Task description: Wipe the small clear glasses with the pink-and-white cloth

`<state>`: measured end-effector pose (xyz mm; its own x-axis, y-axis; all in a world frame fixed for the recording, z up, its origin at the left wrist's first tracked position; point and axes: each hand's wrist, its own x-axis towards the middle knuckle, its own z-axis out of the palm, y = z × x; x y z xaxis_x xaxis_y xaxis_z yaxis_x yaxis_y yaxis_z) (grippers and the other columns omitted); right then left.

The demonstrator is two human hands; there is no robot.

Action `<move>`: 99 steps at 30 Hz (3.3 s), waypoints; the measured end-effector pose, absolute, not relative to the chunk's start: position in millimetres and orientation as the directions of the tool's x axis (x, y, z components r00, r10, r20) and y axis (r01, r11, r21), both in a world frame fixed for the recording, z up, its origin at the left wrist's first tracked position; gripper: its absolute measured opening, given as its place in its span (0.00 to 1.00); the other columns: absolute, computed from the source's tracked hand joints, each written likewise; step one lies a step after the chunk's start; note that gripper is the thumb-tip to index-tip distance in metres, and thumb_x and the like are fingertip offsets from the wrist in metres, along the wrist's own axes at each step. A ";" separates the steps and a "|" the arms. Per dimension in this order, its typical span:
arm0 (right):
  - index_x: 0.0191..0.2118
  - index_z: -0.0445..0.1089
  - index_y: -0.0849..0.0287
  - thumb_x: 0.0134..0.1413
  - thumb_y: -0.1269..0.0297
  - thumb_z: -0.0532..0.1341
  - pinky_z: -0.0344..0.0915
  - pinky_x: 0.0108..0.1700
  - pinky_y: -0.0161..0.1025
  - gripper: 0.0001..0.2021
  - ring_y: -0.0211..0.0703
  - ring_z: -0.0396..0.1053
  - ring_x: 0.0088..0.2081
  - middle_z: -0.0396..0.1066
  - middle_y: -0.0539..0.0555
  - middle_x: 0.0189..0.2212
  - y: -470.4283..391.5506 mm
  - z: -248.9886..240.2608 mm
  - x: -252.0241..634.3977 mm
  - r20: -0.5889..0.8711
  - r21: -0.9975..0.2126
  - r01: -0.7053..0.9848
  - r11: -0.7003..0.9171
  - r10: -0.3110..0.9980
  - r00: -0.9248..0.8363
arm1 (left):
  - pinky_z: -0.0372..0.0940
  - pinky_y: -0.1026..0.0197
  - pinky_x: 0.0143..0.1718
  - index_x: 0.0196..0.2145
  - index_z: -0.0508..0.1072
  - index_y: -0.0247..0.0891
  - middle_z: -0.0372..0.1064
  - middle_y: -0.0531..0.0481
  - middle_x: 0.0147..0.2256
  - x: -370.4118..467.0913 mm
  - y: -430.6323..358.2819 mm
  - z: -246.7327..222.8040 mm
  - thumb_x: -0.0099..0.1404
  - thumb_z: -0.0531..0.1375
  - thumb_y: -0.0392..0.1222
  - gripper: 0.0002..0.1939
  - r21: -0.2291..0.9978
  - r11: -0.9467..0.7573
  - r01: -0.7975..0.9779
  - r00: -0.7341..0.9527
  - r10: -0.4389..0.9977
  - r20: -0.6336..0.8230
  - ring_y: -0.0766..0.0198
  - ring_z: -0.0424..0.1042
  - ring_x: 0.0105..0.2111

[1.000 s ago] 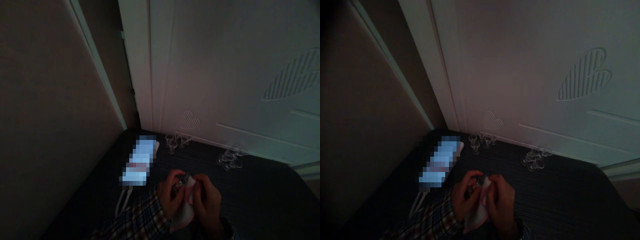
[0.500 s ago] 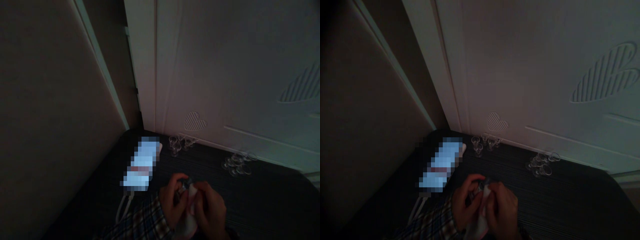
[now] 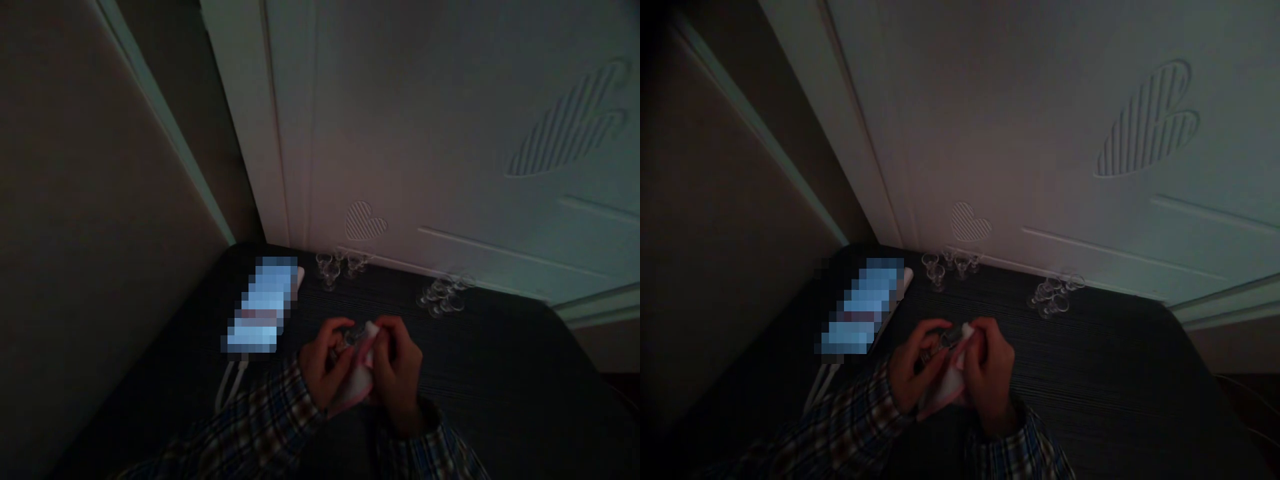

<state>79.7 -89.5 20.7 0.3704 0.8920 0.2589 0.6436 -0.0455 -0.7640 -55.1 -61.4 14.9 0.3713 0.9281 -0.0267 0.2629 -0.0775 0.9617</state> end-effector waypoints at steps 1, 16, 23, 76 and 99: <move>0.33 0.64 0.58 0.54 0.69 0.50 0.56 0.26 0.28 0.06 0.30 0.61 0.22 0.63 0.45 0.21 -88.7 21.3 80.3 0.255 -0.772 0.635 -0.039 0.895 0.365 | 0.49 0.70 0.20 0.46 0.62 0.36 0.59 0.57 0.19 -55.0 -61.0 15.0 0.62 0.52 0.42 0.15 0.960 -0.082 0.268 0.375 0.927 -0.026 0.71 0.58 0.18; 0.38 0.64 0.60 0.54 0.69 0.49 0.57 0.29 0.32 0.09 0.33 0.64 0.27 0.68 0.51 0.27 -88.9 22.8 77.2 0.396 -0.612 0.778 0.142 0.907 0.146 | 0.48 0.70 0.18 0.45 0.63 0.36 0.57 0.58 0.17 -58.9 -54.3 14.3 0.61 0.52 0.44 0.15 0.925 -0.211 0.315 0.388 0.918 0.077 0.72 0.55 0.16; 0.38 0.63 0.60 0.55 0.69 0.48 0.56 0.32 0.32 0.09 0.34 0.65 0.29 0.68 0.51 0.29 -84.9 23.8 80.5 0.380 -0.567 0.810 0.147 0.920 0.099 | 0.47 0.70 0.18 0.43 0.64 0.35 0.58 0.59 0.16 -57.9 -51.5 13.1 0.60 0.53 0.45 0.15 0.878 -0.255 0.404 0.377 0.921 0.094 0.72 0.56 0.15; 0.43 0.64 0.58 0.54 0.66 0.55 0.61 0.43 0.41 0.10 0.39 0.62 0.39 0.62 0.55 0.39 -91.9 44.2 133.5 0.562 -0.628 0.778 0.034 0.711 0.423 | 0.46 0.72 0.15 0.39 0.62 0.33 0.57 0.58 0.20 -53.4 -43.8 0.8 0.57 0.58 0.51 0.19 0.962 0.181 -0.205 0.598 0.801 -0.024 0.77 0.52 0.14; 0.47 0.59 0.59 0.53 0.67 0.53 0.59 0.50 0.45 0.14 0.45 0.60 0.47 0.59 0.59 0.45 -82.7 22.3 148.4 0.482 -0.577 0.798 -0.174 0.717 0.505 | 0.47 0.67 0.21 0.28 0.56 0.38 0.47 0.61 0.16 -51.1 -54.0 -1.0 0.56 0.55 0.52 0.15 0.804 -0.308 0.508 0.429 0.900 0.074 0.71 0.52 0.17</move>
<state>148.4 -82.7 22.3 0.5045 0.7167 0.4815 0.7978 -0.1737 -0.5774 -51.1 -54.0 -1.0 0.4290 0.9002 0.0742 0.5078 -0.3082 0.8045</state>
